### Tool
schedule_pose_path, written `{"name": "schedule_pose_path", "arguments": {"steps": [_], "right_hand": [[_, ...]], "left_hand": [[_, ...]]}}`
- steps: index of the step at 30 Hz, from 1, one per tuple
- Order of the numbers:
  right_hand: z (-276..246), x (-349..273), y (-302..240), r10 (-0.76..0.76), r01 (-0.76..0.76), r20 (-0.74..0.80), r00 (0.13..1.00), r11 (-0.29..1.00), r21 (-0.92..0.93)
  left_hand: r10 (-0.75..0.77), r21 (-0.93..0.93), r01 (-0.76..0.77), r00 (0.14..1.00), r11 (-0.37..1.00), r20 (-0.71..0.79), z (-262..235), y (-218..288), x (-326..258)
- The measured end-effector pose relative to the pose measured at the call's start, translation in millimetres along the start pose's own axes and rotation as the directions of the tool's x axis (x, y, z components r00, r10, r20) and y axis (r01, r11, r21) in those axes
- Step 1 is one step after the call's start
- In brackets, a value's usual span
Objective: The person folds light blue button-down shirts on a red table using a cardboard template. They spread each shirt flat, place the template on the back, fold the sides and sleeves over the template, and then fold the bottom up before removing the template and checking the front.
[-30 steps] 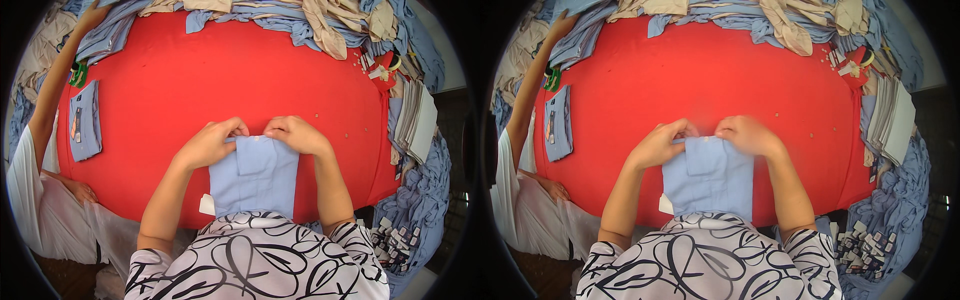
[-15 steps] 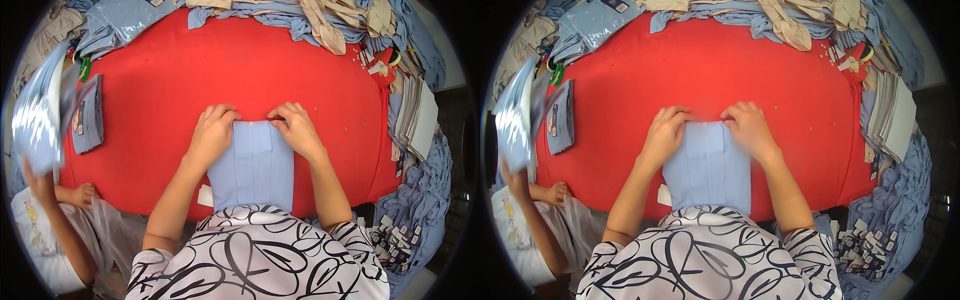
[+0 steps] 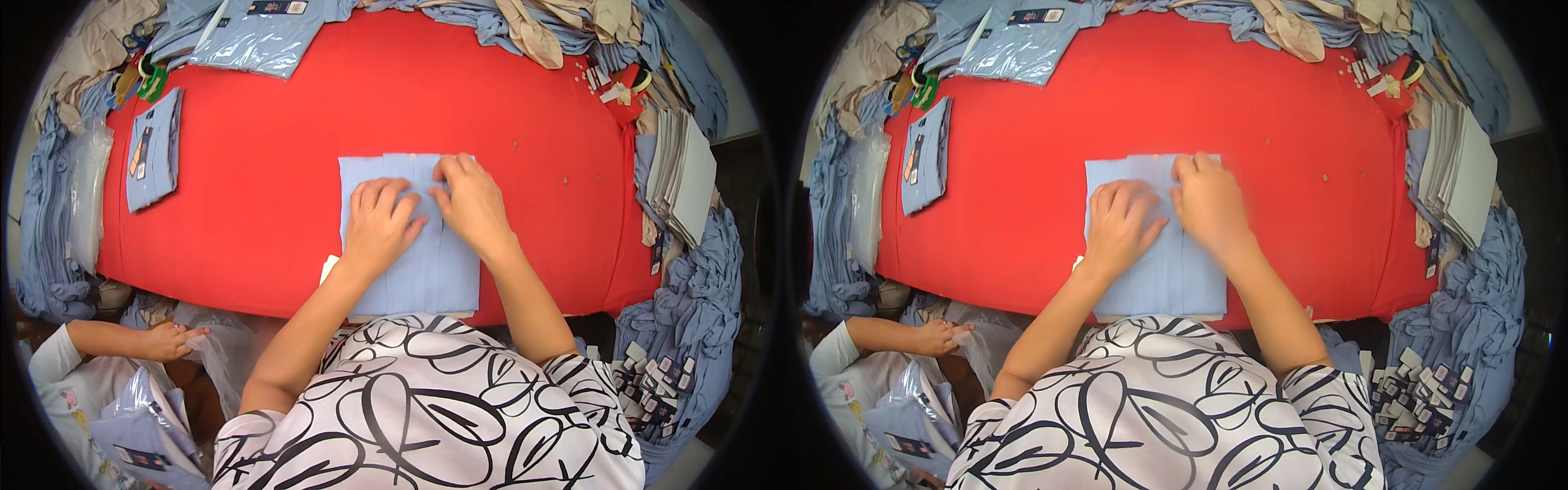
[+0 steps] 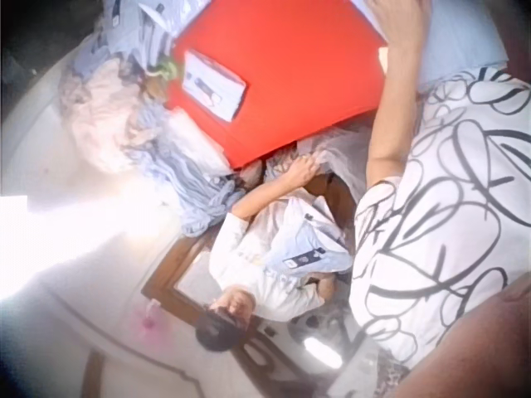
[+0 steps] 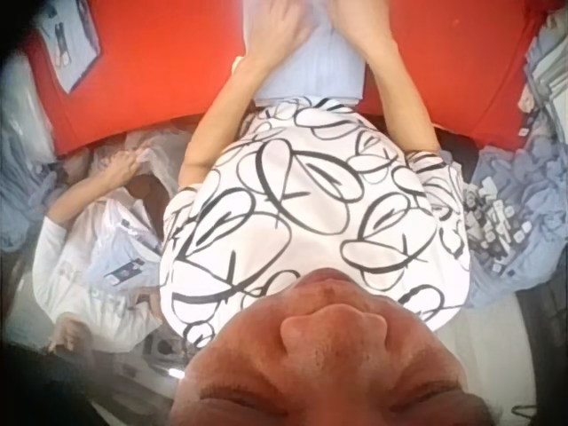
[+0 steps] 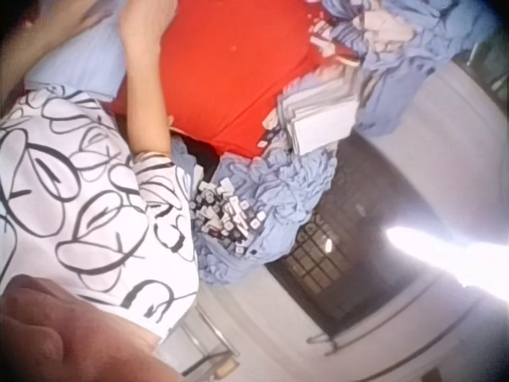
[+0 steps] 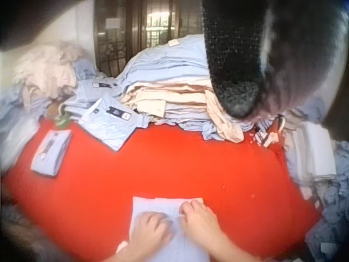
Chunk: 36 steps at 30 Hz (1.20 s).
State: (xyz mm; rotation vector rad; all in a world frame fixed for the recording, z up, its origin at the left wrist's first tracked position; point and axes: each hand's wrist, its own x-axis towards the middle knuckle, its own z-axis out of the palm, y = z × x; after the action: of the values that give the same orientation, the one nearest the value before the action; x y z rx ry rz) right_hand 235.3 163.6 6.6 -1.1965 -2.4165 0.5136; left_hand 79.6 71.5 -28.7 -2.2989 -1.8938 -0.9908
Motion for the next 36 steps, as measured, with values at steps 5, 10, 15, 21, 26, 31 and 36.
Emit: {"name": "schedule_pose_path", "arguments": {"steps": [5,10,15,21,26,31,36], "right_hand": [[8.0,-65.2,6.2,-0.046,0.046,-0.002,0.999,0.998,0.049],[-6.4,-127.8,-1.3,0.059,-0.077,0.142,0.988,0.99,0.122],[-8.8,-178.0,-20.8,0.048,-0.071,0.163,0.986,0.987,0.142],[14.3,-208.4,-5.8,-0.098,0.107,-0.068,0.993,0.983,0.149],[-5.6,-212.4,-18.9,-0.101,0.099,-0.083,0.991,0.995,-0.029],[8.4,-214.0,-24.9,0.139,-0.131,-0.155,0.978,0.99,0.06],[6.9,-218.7,-16.3,0.569,-0.467,-0.041,0.821,0.712,0.524]], "left_hand": [[0.054,-0.018,-0.052,0.993,0.998,0.106,-17.8,30.5,-65.7],[-0.049,-0.085,0.06,0.991,0.995,0.122,-44.2,44.5,-125.0],[-0.02,-0.021,0.024,0.984,0.999,0.177,-52.5,42.9,-150.6],[0.01,-0.078,0.003,0.986,0.997,0.167,-49.8,44.6,-158.9],[0.025,-0.144,-0.001,0.986,0.99,0.168,-52.5,39.6,-161.3],[0.068,-0.188,-0.042,0.989,0.981,0.133,-47.9,46.7,-171.0],[-0.19,0.002,0.194,0.961,0.981,-0.2,-65.5,64.9,-177.5]]}}
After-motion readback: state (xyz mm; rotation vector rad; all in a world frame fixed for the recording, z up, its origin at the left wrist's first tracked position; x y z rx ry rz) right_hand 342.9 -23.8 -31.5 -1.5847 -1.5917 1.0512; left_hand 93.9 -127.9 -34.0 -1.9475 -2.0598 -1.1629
